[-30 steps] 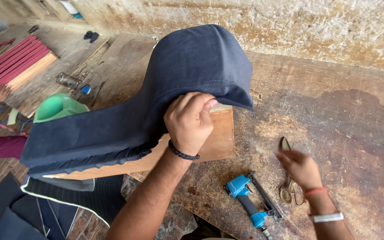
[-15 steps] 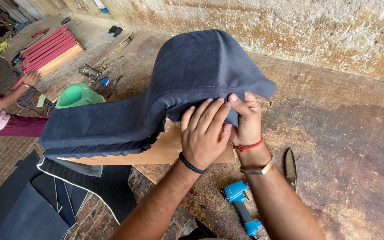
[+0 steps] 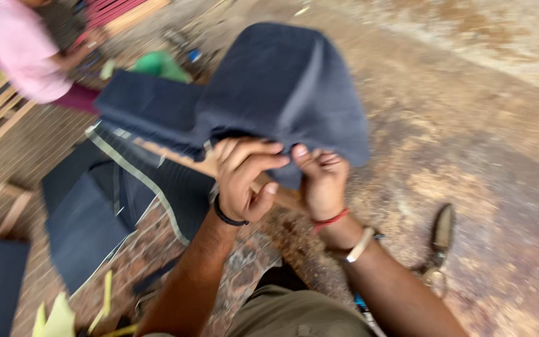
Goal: The person stretches dark fabric over a foam-padded wooden chair seat and backrest on a workbench, staples the fabric to the frame with a pneumatic nail gun, tucks and pulls the fabric taut by hand, trims excess fabric with shears, and smooths the finished padded seat.
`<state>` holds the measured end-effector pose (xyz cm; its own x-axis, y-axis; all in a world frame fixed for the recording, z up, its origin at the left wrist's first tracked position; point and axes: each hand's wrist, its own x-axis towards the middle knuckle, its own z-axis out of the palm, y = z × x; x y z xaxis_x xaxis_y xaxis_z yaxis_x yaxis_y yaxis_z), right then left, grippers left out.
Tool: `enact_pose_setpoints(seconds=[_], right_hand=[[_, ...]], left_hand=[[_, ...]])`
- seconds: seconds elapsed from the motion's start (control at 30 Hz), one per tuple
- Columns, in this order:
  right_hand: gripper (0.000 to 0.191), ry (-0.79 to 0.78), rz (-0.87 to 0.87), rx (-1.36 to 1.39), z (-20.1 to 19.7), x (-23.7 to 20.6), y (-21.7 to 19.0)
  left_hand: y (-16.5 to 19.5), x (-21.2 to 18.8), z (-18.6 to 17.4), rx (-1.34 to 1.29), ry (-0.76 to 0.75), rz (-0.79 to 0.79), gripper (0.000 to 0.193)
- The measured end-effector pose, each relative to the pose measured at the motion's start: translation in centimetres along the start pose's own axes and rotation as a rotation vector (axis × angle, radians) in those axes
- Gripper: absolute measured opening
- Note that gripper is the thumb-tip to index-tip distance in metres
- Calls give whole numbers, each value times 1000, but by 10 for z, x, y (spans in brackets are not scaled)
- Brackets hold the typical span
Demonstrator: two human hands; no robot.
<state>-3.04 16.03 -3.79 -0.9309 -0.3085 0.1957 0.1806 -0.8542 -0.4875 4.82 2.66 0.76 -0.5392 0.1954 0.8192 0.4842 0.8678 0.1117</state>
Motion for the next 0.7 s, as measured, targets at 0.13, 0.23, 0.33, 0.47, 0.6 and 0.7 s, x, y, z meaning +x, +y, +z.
enact_pose_setpoints(seconds=[0.13, 0.23, 0.33, 0.47, 0.6, 0.7], right_hand=[[18, -50, -47, -149, -1, 10, 5], [21, -77, -62, -202, -7, 14, 9], [9, -58, -21, -260, -14, 13, 13], [11, 8, 109, -293, -26, 13, 18], [14, -21, 122, -298, -46, 10, 20], [7, -76, 107, -442, -83, -5, 10]], left_hand=[[2, 25, -31, 206, -44, -251, 51], [-6, 74, -32, 375, -338, -261, 89], [-6, 112, -27, 444, -667, -360, 112], [0, 141, -8, 521, -884, -428, 131], [8, 161, 10, 572, -1023, -449, 132], [14, 171, 25, 678, -1115, -407, 120]])
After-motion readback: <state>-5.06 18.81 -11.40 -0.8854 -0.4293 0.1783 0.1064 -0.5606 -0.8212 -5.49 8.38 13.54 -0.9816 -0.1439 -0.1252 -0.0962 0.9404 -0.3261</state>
